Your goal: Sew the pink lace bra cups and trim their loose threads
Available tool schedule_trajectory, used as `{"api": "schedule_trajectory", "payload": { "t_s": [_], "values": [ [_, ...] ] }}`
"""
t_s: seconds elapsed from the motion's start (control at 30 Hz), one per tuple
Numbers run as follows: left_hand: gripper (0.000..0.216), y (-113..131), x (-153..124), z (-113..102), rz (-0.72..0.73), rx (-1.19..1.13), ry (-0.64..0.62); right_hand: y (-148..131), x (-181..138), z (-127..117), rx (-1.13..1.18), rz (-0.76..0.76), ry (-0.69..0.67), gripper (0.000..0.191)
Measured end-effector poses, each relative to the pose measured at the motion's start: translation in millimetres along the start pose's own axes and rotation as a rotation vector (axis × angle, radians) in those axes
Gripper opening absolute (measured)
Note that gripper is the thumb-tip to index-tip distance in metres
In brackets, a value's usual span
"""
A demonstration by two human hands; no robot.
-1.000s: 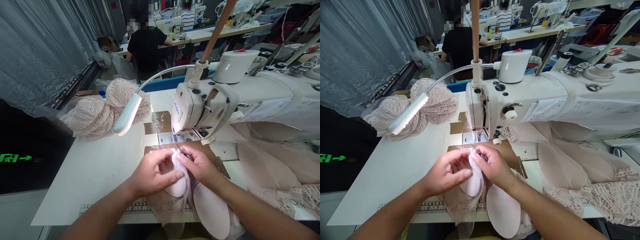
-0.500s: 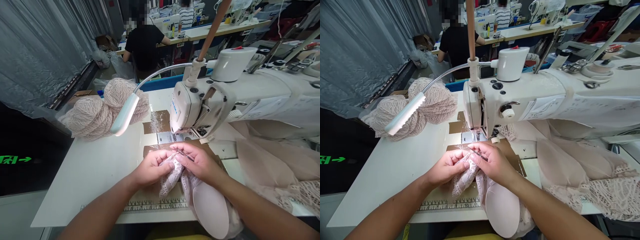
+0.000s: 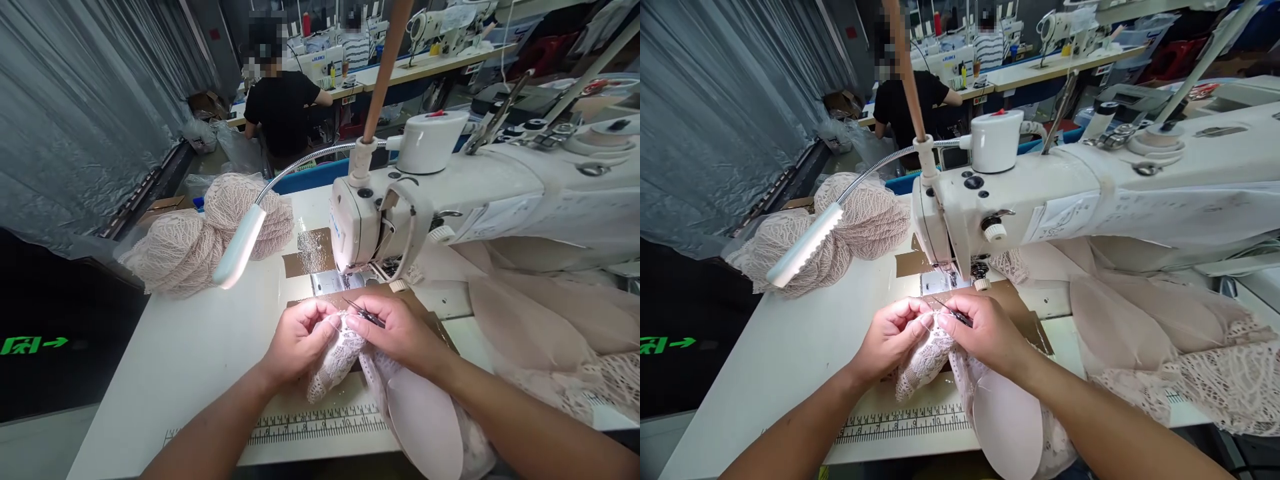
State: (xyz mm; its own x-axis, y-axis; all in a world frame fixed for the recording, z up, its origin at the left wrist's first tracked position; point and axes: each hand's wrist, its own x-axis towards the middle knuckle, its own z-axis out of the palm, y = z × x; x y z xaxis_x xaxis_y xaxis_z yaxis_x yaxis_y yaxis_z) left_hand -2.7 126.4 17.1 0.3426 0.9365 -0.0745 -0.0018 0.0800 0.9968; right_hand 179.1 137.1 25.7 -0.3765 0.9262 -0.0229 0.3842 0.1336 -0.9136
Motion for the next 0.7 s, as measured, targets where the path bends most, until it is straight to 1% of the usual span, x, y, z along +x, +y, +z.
{"api": "schedule_trajectory", "payload": {
  "t_s": [0.27,0.47,0.63,0.7],
  "values": [
    [0.027,-0.6,0.4,-4.4,-0.085,-0.014,-0.037,-4.4,-2.9,-2.2,0.021,-0.016,0.042,0.032],
    [0.027,-2.5,0.5,-2.8,-0.096,-0.07,-0.016,-7.6,-3.4,-3.4,0.037,-0.011,0.051,0.03],
    [0.025,-6.9,0.8,-1.2,-0.103,-0.133,0.05,-7.4,-4.0,-3.0,0.029,-0.073,0.088,0.031],
    [0.025,-7.9,1.0,-1.5,-0.106,-0.135,0.049,-6.3,-3.8,-2.6,0.022,-0.071,0.093,0.03]
  ]
}}
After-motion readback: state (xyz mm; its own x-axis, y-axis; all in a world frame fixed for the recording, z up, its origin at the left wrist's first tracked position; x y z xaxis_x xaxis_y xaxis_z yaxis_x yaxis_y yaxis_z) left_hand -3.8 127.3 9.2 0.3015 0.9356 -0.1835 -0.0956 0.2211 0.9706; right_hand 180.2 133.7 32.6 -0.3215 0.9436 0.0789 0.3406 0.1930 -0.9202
